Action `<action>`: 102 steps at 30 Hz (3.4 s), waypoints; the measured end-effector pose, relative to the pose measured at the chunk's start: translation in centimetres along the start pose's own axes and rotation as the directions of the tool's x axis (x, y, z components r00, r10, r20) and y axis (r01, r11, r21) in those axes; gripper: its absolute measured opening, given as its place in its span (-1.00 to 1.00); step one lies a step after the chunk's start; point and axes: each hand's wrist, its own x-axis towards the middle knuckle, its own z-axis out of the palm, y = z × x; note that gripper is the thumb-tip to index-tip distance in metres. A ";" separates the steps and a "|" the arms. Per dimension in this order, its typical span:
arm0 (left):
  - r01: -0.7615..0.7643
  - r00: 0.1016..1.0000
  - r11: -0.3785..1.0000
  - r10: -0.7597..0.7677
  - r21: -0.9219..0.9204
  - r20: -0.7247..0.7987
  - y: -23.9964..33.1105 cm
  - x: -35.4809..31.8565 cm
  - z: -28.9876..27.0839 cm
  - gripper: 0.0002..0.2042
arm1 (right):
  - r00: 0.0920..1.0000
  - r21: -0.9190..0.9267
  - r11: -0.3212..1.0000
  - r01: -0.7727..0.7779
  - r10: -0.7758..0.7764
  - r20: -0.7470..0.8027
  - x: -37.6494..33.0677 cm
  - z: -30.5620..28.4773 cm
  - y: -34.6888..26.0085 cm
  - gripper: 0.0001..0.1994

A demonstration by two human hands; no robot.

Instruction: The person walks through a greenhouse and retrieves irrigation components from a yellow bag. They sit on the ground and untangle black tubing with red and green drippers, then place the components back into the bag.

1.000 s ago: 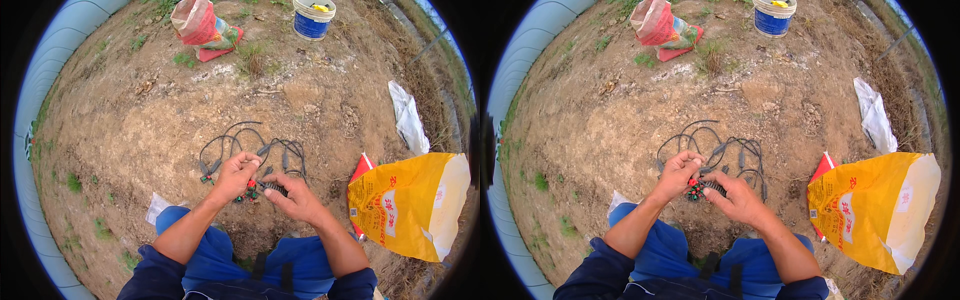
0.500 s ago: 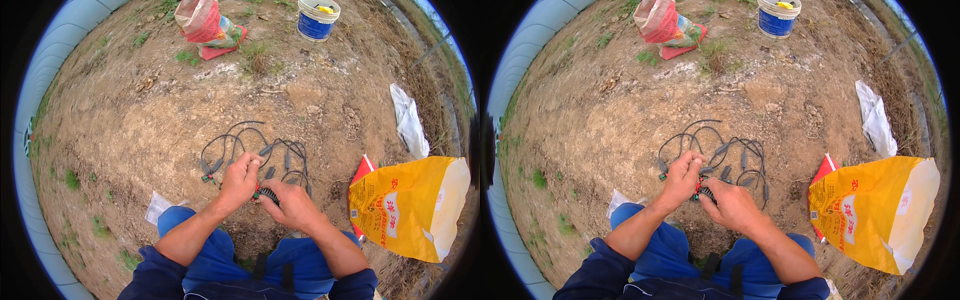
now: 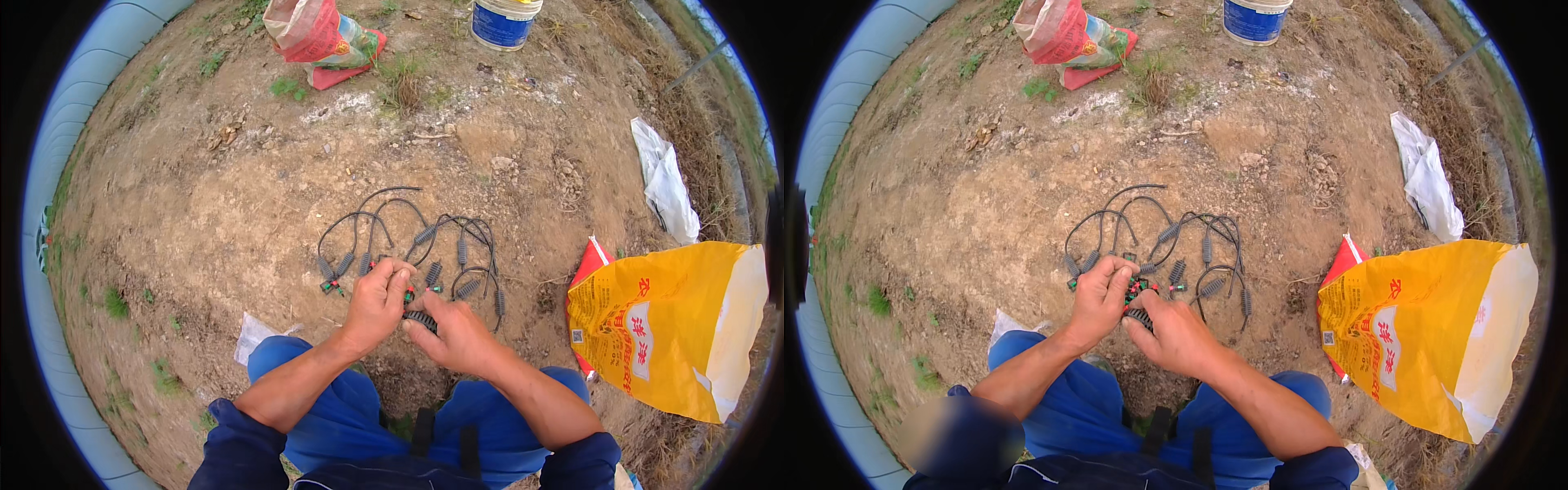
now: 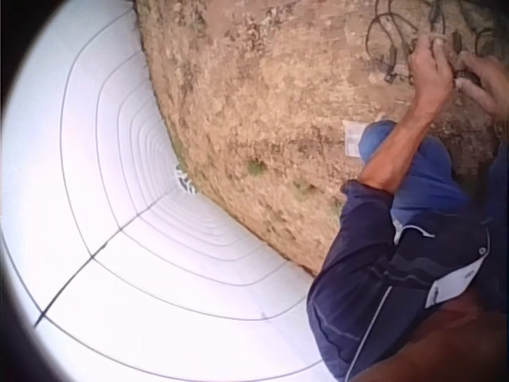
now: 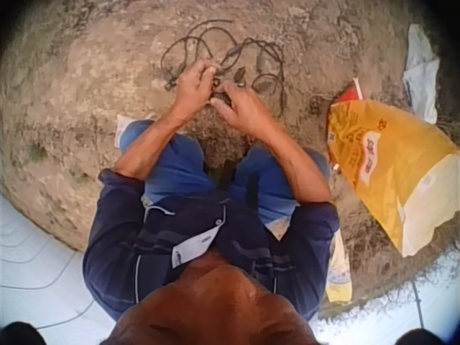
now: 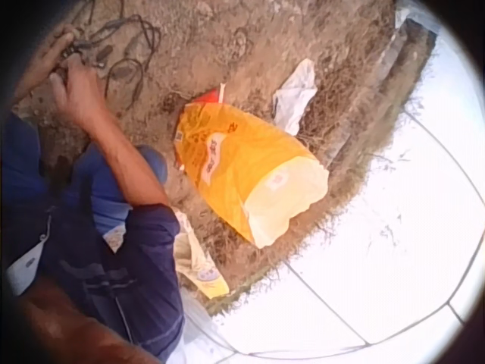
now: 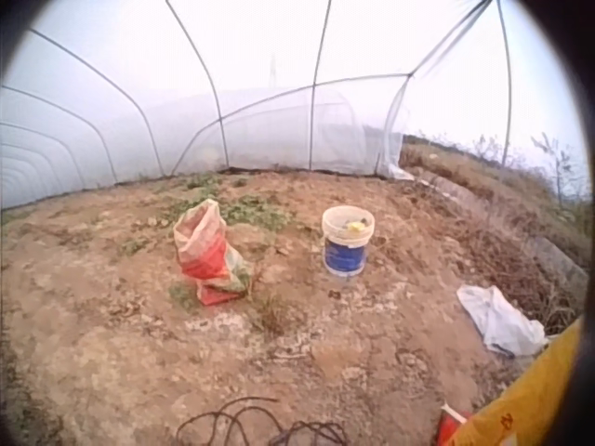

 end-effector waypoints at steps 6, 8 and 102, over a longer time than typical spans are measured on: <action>0.026 1.000 0.999 -0.026 0.023 0.008 -0.2 -0.3 0.0 -0.87 | 0.998 0.204 0.979 -0.031 0.041 -0.044 -0.1 1.4 1.8 -0.72; -0.008 1.000 1.000 0.008 0.018 -0.008 -0.4 -0.5 0.1 -0.88 | 0.994 0.284 0.954 -0.098 0.106 -0.012 -0.2 1.9 2.1 -0.72; 0.085 0.582 0.883 -0.420 -0.461 -0.696 -10.2 -2.5 -25.4 -0.71 | 0.985 -0.084 0.986 -0.143 0.134 -0.105 -2.5 -3.9 3.4 -0.69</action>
